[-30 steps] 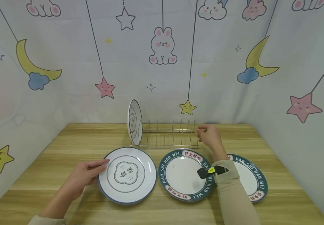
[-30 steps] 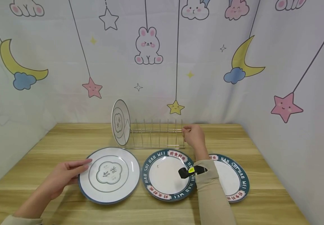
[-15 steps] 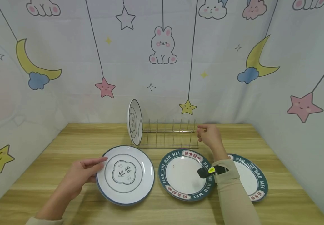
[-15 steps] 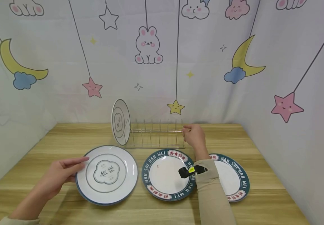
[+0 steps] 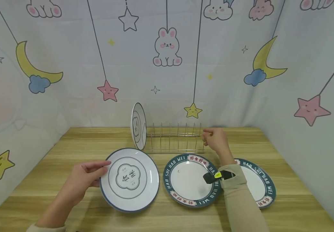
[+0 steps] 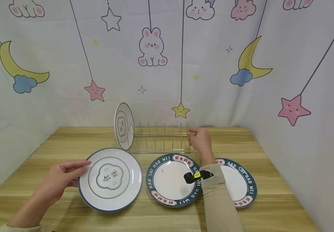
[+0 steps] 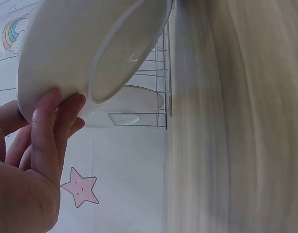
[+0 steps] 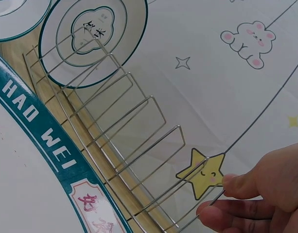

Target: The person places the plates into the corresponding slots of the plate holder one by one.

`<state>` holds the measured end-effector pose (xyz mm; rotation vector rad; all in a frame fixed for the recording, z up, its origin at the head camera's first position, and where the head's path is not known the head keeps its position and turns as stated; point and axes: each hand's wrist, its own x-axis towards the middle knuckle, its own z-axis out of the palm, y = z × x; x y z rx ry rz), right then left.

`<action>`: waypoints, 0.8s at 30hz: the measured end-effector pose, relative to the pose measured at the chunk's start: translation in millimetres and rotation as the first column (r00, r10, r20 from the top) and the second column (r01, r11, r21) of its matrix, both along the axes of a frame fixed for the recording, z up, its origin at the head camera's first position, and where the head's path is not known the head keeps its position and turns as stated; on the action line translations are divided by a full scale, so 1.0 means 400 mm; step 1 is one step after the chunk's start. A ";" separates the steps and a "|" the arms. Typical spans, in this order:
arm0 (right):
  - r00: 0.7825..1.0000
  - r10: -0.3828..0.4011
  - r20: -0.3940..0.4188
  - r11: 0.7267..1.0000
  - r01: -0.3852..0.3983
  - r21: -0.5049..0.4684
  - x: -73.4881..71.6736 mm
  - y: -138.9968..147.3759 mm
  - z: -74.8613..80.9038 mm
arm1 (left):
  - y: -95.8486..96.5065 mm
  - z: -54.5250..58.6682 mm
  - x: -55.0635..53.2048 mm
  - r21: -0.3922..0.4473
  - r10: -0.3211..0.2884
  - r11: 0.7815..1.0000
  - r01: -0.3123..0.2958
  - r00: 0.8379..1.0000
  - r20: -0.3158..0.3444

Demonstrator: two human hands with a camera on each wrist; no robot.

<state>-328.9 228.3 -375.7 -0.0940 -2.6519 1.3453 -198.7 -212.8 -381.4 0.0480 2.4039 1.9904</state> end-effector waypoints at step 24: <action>1.000 0.018 -0.014 1.000 -0.018 0.013 -0.005 0.003 -0.001 | 0.037 0.082 0.000 0.103 0.069 0.993 -0.054 0.986 -0.153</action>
